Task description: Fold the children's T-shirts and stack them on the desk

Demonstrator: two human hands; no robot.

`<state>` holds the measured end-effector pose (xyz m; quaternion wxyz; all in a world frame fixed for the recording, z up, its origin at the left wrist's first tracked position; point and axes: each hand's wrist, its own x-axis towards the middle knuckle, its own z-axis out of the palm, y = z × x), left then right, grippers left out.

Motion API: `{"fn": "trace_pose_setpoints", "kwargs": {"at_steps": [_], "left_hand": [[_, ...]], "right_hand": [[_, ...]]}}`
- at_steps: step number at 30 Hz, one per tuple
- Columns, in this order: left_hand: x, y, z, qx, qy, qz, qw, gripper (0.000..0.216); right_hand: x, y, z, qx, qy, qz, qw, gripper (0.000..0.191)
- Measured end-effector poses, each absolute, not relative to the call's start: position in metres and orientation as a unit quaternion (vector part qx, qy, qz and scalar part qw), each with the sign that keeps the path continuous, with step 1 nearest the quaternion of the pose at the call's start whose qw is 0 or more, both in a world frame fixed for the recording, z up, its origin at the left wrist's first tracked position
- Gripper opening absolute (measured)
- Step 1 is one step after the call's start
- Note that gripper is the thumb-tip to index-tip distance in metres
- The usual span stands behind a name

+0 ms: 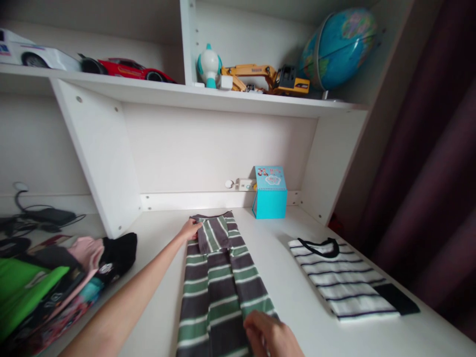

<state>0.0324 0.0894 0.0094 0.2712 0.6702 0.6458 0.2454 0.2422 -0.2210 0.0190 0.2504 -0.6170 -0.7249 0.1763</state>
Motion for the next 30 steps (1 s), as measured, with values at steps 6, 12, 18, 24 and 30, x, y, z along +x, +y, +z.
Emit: {"fn": "trace_pose_setpoints", "kwargs": {"at_steps": [6,12,18,24,30], "left_hand": [[0.027,0.072,0.017,0.735,0.608,0.216,0.206,0.049],[0.028,0.053,0.019,0.771,0.596,0.203,0.088,0.034],[0.030,0.054,-0.001,0.815,0.568,0.099,0.058,0.071],[0.028,0.054,-0.008,0.815,0.571,0.087,0.046,0.078],[0.027,0.056,-0.008,0.799,0.595,0.083,0.042,0.081]], "right_hand": [[0.286,-0.196,-0.024,-0.576,-0.795,0.068,0.179,0.045],[0.291,-0.192,-0.009,-0.562,-0.809,0.132,0.109,0.043],[0.271,-0.115,0.049,-0.575,-0.805,0.084,0.117,0.044],[0.245,0.023,0.019,-0.613,-0.781,0.061,0.102,0.055],[0.234,0.092,-0.015,-0.693,-0.709,0.077,0.101,0.065]]}}
